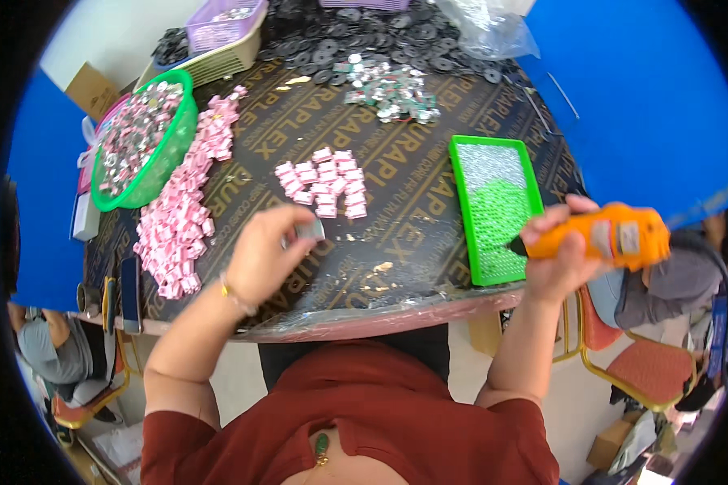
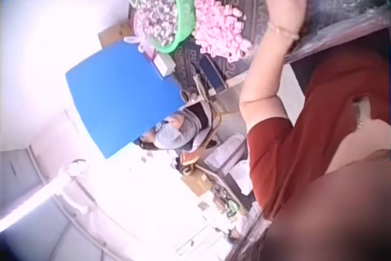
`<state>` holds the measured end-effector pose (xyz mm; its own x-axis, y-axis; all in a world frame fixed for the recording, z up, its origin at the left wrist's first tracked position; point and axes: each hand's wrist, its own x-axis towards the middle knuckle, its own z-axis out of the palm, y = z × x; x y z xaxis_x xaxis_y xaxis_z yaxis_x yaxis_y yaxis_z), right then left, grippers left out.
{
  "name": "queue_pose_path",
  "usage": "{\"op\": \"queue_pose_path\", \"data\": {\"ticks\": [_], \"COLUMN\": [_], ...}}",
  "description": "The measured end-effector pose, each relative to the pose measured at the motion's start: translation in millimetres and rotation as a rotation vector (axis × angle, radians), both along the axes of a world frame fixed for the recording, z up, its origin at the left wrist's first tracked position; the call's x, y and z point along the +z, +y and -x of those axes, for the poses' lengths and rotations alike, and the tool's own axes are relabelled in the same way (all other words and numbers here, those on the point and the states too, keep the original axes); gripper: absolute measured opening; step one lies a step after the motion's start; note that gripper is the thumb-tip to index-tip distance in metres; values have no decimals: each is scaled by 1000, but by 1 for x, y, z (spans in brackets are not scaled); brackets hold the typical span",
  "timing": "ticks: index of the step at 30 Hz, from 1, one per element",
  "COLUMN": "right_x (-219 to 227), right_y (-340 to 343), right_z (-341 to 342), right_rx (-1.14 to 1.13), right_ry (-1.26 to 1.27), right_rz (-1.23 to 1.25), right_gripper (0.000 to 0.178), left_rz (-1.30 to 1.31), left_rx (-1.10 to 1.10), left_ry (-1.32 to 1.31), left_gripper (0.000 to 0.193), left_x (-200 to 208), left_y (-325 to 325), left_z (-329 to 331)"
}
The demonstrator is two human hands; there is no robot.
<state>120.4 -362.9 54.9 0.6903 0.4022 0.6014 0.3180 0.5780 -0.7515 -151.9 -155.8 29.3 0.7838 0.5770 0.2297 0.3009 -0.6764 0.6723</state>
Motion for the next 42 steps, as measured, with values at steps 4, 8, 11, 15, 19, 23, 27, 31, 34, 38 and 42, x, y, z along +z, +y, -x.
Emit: {"op": "queue_pose_path", "data": {"ticks": [4, 8, 11, 15, 19, 23, 27, 31, 34, 38, 42], "right_x": [-7, -17, -24, -29, -28, -30, -31, -29, -16, 15, 15], "right_y": [18, 26, 29, 29, 31, 31, 30, 31, 27, 32, 55], "right_z": [-24, -36, -39, -43, -41, -40, -38, -37, -32, 4, 59], "right_rx": [-33, -34, -30, -42, -69, -43, -27, -45, -76, -49, 229], "right_ry": [17, -5, 8, -14, -40, -22, -18, -32, -63, -82, -54], "right_rz": [27, 85, 91, 103, 139, 91, 103, 110, 45, -13, -20], "right_gripper": [39, 30, 30, 35, 42, 30, 30, 33, 41, 57, 61], "left_rz": [-173, -151, -99, -32, -118, -141, -132, -127, -117, -101, -109], "left_rx": [-71, -75, -59, -22, -18, 3, 23, 18, -2, -6, -2], "left_ry": [-9, 11, -25, -32, -38, -12, 28, 32, -6, -16, -31], "left_gripper": [28, 27, 28, 28, 27, 24, 21, 21, 22, 23, 22], "left_x": [-20, -38, -39, -36, -45, -42, -40, -39, -43, -44, -48], "left_y": [-41, -44, -44, -47, -46, -47, -46, -45, -45, -45, -44], "left_z": [-13, -20, -20, -20, -19, -19, -19, -18, -18, -17, -15]}}
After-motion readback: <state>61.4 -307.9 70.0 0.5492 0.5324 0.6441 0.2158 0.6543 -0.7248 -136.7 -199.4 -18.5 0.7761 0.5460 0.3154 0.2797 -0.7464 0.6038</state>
